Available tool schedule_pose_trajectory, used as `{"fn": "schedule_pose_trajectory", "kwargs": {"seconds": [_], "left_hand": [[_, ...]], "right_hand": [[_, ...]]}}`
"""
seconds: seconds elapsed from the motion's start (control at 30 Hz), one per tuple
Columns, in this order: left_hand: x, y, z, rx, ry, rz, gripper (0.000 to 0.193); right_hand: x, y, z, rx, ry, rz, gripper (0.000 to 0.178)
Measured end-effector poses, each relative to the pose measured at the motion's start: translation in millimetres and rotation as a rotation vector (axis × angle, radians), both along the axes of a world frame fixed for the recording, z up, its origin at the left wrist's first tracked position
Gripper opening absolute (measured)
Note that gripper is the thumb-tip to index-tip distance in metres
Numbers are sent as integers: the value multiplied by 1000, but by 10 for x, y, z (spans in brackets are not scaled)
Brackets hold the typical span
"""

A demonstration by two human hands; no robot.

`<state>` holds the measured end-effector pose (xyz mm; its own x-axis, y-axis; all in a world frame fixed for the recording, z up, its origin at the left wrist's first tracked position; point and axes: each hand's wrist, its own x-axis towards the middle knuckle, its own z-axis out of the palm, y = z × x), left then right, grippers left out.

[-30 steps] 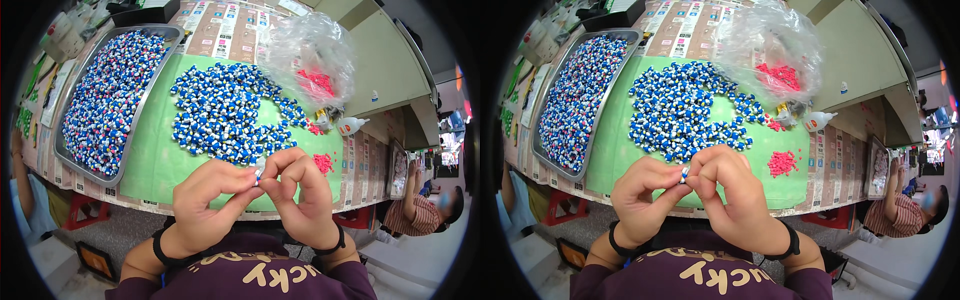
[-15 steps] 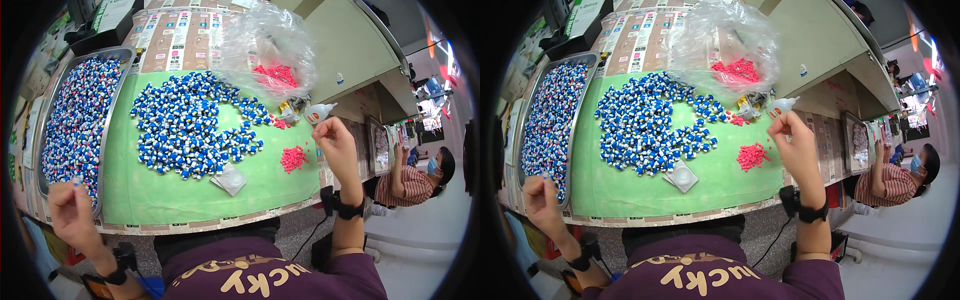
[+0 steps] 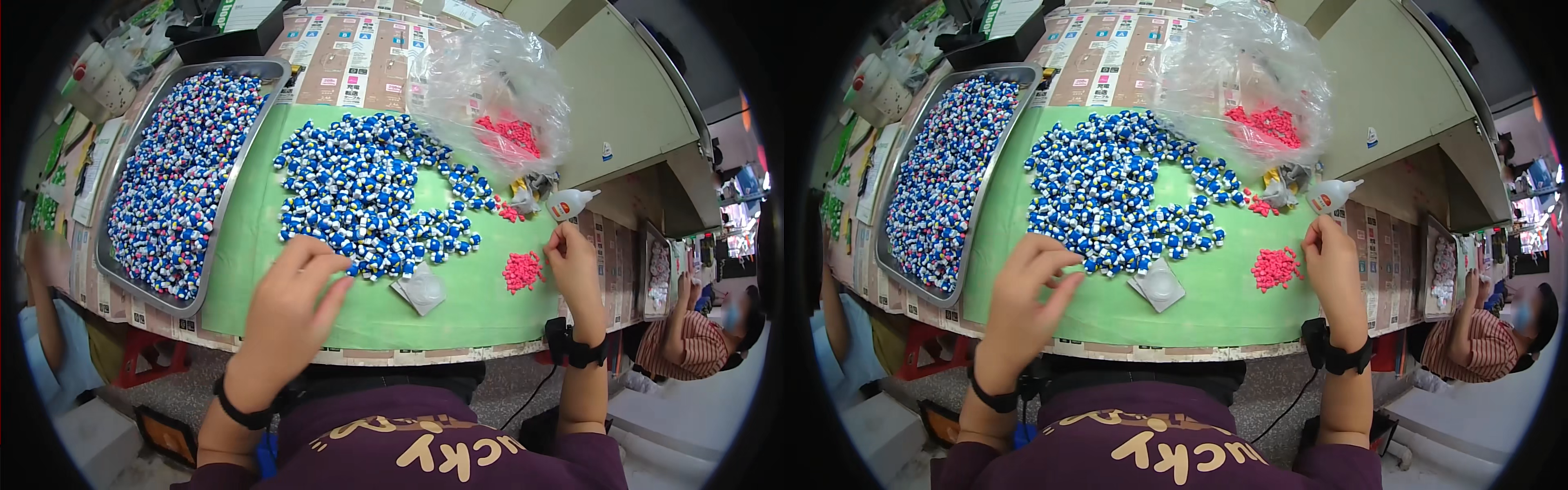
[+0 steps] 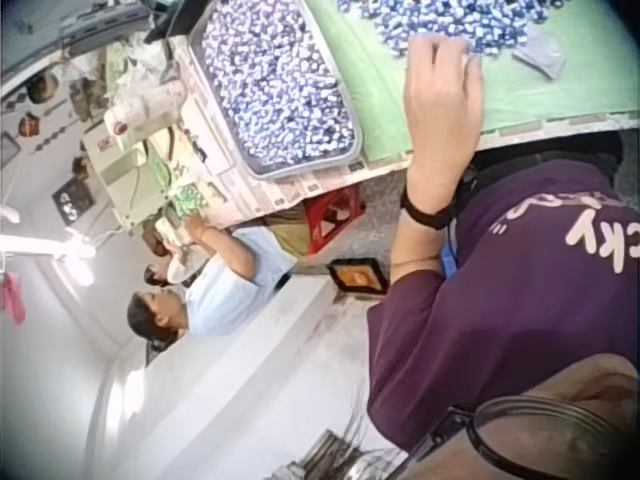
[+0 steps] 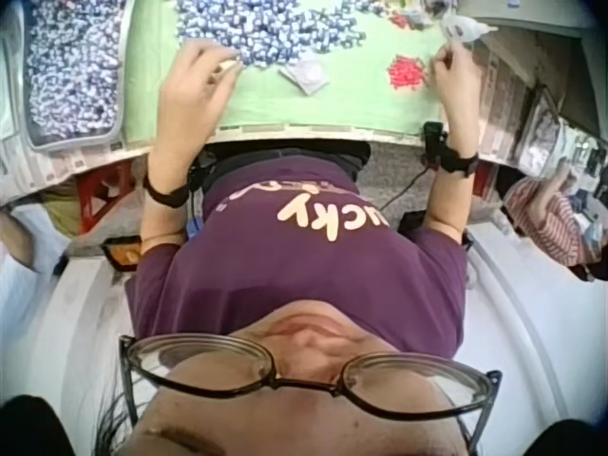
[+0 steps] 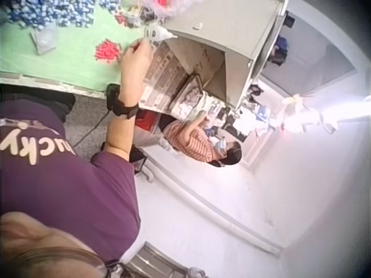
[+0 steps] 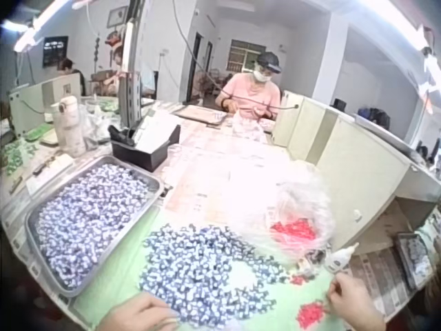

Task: The person sits at a table and repeatedly picks up small blue and white cylindrical candies and pink plastic caps. They insert the caps into the open ends of the candies by hand. The assembled candies are placed into a pile on a green mat, while a tray of finished items sits nearby.

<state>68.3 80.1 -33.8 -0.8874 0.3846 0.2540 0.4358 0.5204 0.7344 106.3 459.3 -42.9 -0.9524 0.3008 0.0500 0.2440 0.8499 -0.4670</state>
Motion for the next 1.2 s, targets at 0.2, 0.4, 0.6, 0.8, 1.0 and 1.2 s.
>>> {"fn": "schedule_pose_trajectory", "kwargs": {"seconds": [0.2, 0.4, 0.6, 0.8, 1.0, 1.2], "left_hand": [[35, 203, -99, -143, 25, -7, 21], [39, 174, -123, -166, 39, -17, 17], [15, 44, 102, 455, -261, 13, 19], [130, 328, 288, 897, -687, -270, 14], [152, 311, 285, 919, -776, -385, 9], [173, 329, 218, 788, -718, -436, 7]], "right_hand": [[62, -106, -51, 224, 85, -11, 10], [28, 41, 81, -157, -48, -42, 13], [46, -617, 615, -679, 156, 137, 17], [86, -1421, 771, -820, 253, 613, 29], [95, -1504, 727, -658, 308, 731, 31], [105, -1477, 726, -632, 259, 761, 28]]}}
